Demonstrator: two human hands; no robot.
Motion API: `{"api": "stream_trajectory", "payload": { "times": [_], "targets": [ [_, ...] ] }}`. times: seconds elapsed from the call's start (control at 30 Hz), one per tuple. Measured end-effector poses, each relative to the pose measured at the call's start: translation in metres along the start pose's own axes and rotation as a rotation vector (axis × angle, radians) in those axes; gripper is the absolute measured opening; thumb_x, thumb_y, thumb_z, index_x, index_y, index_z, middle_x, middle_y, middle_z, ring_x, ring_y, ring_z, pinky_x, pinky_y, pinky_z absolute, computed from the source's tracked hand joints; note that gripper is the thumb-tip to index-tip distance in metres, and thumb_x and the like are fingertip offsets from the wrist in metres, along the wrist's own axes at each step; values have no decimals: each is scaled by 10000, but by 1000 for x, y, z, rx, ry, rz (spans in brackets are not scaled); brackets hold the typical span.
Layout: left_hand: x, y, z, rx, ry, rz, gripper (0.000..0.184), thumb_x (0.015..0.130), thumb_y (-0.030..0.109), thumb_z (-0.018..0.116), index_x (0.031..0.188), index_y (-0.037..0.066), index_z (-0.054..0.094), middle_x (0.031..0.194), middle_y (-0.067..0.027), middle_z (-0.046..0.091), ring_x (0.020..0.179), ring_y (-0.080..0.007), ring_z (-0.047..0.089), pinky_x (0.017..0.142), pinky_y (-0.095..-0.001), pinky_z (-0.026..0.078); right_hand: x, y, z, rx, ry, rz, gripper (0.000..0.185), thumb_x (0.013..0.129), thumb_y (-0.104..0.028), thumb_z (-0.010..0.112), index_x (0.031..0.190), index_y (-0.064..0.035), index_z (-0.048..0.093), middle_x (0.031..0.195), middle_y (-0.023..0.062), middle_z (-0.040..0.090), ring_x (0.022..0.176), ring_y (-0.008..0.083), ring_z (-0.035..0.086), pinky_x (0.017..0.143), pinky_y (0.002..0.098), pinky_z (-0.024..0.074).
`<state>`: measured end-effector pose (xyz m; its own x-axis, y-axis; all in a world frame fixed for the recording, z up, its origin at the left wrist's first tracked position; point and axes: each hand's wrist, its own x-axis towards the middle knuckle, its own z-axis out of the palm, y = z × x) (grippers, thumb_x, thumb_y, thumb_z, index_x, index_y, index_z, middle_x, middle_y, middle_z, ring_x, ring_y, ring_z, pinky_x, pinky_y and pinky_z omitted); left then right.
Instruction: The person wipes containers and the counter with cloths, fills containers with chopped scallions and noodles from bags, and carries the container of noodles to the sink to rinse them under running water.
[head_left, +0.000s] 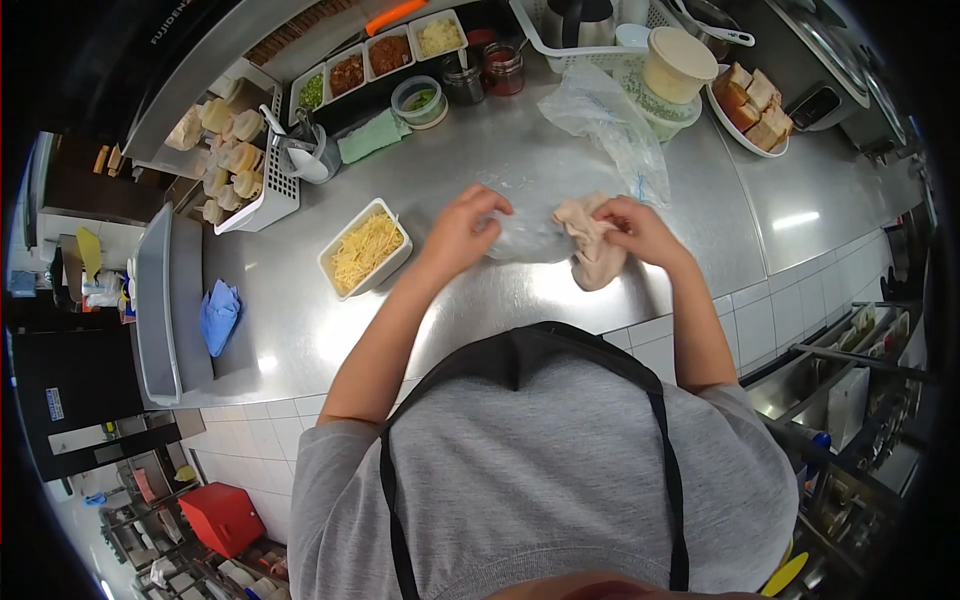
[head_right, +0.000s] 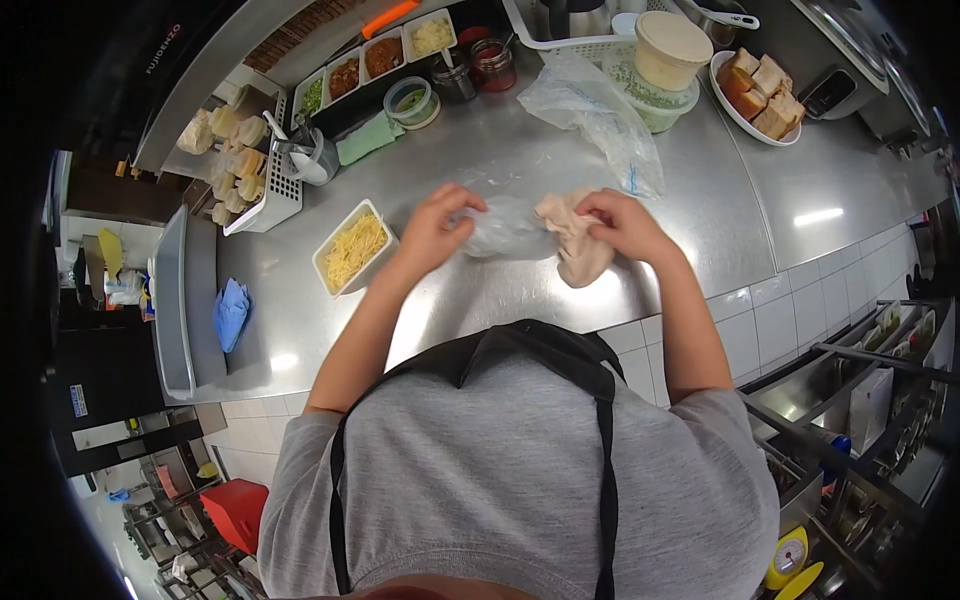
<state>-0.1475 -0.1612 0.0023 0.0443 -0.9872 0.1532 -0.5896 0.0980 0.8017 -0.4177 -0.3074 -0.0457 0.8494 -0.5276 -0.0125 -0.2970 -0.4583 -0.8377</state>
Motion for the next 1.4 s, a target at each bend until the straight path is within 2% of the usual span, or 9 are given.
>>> {"api": "stream_trajectory", "payload": {
  "times": [0.1, 0.27, 0.37, 0.47, 0.53, 0.7, 0.9, 1.17, 1.4],
  "targets": [
    [5, -6, -22, 62, 21, 10, 249, 708, -30, 518, 921, 64, 606, 916, -83, 557, 864, -226, 561, 690, -310, 454, -16, 2, -32, 20, -6, 83, 353, 717, -83, 662, 1062, -63, 586, 947, 86, 538, 876, 200, 542, 755, 285, 446],
    [10, -12, -9, -33, 23, 27, 451, 704, -33, 533, 1137, 95, 537, 954, -74, 563, 877, -202, 568, 712, -289, 448, 27, 12, -51, -339, 729, 39, 410, 721, -102, 682, 1116, -87, 573, 961, 127, 561, 851, 276, 557, 766, 333, 465],
    [5, 1, 12, -95, 2, -71, 591, 718, -19, 545, 1283, 104, 423, 922, -58, 541, 904, -176, 537, 856, -277, 403, 55, 36, -31, -279, 469, 220, 337, 742, -51, 639, 1074, -73, 587, 952, 126, 565, 852, 292, 550, 752, 359, 464],
    [-5, 2, 23, -108, 52, -40, 671, 737, 18, 578, 1352, 123, 330, 917, -72, 543, 885, -197, 539, 792, -280, 437, 61, -13, 3, -205, 222, -97, 267, 757, -21, 605, 1021, -61, 603, 939, 117, 563, 856, 285, 549, 731, 375, 458],
    [-10, 10, 24, -68, 83, -77, 622, 738, 30, 583, 1318, 118, 377, 942, -90, 544, 877, -238, 550, 765, -312, 448, 55, -52, 30, -118, 118, -389, 216, 762, -32, 608, 975, -65, 620, 925, 101, 562, 857, 285, 549, 734, 364, 451],
    [-29, -10, 24, 49, 56, -48, 402, 744, 58, 595, 1139, 58, 523, 968, -119, 527, 871, -285, 554, 747, -335, 457, 23, -93, 31, -171, 98, -265, 319, 752, -117, 662, 1063, -79, 603, 985, 104, 555, 922, 285, 542, 807, 360, 439],
    [-71, 15, -24, 51, 598, 87, 329, 674, -71, 570, 986, 30, 549, 1041, -114, 457, 964, -257, 491, 803, -312, 437, -26, -14, 35, -584, 132, -199, 529, 746, -231, 694, 1233, -99, 534, 1336, 214, 418, 1191, 362, 447, 987, 399, 372],
    [-207, 37, -114, 145, 1276, -126, 345, 855, -26, 541, 1193, -12, 475, 1265, -78, 380, 1121, -151, 468, 962, -266, 358, 103, 64, 25, -695, 558, -112, 358, 878, -193, 529, 1213, -68, 543, 1299, 150, 487, 1179, 324, 462, 1004, 388, 354],
    [-353, 24, -82, 457, 1556, -501, 356, 874, 102, 573, 1191, -35, 487, 1296, -126, 368, 1194, -235, 402, 1015, -327, 297, 187, 11, 112, -565, 354, -398, 311, 858, -150, 502, 1154, -74, 566, 1221, 101, 549, 1130, 272, 499, 963, 389, 376]
  ]
}}
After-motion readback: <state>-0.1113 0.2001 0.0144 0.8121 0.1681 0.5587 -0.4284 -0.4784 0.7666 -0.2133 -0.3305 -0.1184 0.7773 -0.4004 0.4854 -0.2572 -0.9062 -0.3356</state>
